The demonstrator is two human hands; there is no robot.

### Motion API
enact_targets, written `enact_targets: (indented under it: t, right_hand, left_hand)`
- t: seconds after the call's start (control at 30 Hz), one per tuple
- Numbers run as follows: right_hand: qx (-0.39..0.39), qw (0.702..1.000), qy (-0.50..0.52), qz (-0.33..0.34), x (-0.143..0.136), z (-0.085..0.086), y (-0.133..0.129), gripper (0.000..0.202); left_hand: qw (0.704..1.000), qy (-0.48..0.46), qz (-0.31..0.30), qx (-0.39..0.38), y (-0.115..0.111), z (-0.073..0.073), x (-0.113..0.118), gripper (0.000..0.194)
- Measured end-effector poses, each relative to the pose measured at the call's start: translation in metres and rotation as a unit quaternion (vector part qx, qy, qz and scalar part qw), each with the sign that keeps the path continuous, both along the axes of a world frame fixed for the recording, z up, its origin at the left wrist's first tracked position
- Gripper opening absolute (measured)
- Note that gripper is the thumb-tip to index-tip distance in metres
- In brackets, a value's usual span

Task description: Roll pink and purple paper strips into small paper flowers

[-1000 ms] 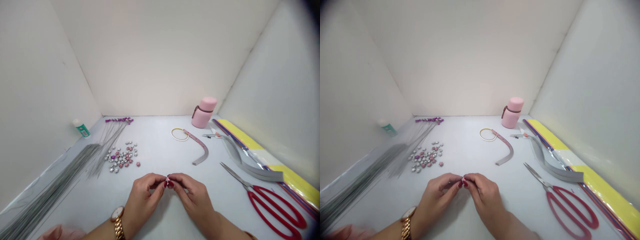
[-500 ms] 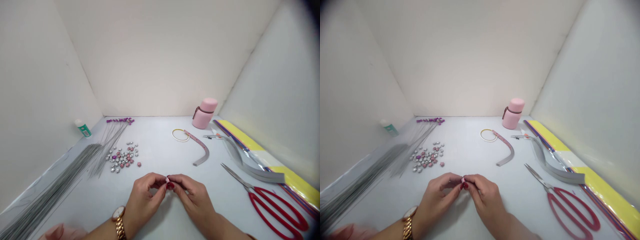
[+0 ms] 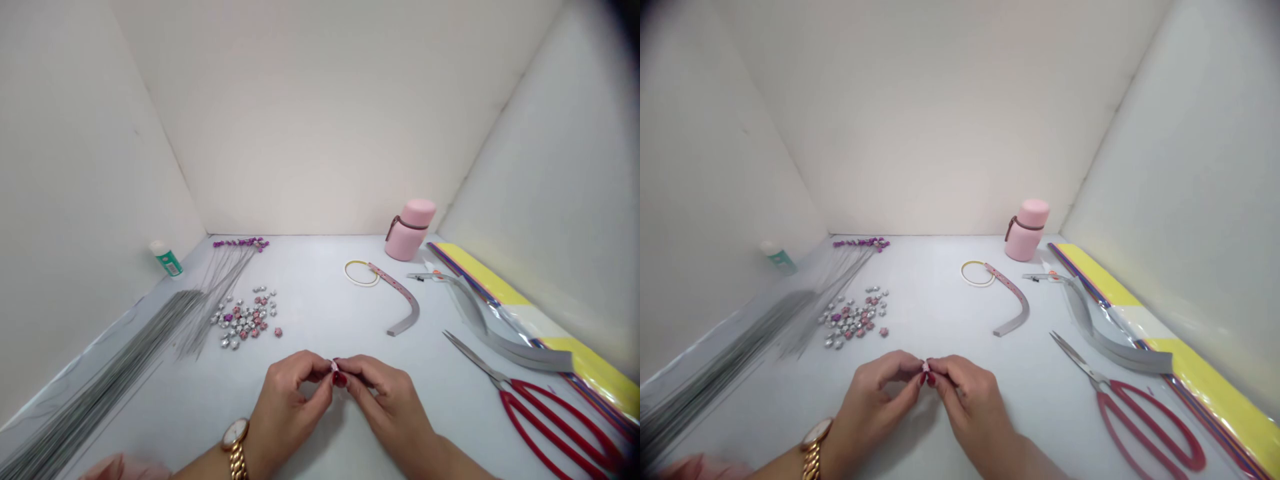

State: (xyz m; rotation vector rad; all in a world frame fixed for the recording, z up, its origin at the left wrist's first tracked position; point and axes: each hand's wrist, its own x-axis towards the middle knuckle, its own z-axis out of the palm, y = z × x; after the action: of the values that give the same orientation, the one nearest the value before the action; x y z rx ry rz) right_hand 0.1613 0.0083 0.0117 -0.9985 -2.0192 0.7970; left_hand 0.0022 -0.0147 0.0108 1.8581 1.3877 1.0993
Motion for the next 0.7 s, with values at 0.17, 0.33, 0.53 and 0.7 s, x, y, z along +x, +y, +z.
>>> enact_targets:
  t: [0.17,0.33,0.53,0.7]
  right_hand:
    - [0.032,0.999,-0.025,0.011,0.0000,-0.0010,-0.0008,0.021]
    - [0.100,0.993,-0.066,0.011,-0.0006,-0.0058,-0.0018,0.023]
    - [0.016,1.000,-0.015,0.006,0.0002,-0.0024,0.0027,0.024]
    - [0.004,1.000,0.001,0.011,0.0011,-0.0018,0.0034,0.024]
  left_hand:
    - [0.999,0.031,0.018,0.035,0.0004,0.0013,0.0015,0.010]
    - [0.999,0.034,0.017,0.023,0.0015,0.0023,0.0020,0.009]
    - [0.998,-0.052,-0.006,-0.043,0.0030,0.0021,-0.0003,0.011]
    - [0.997,-0.064,-0.017,-0.040,0.0032,0.0014,-0.0009,0.015]
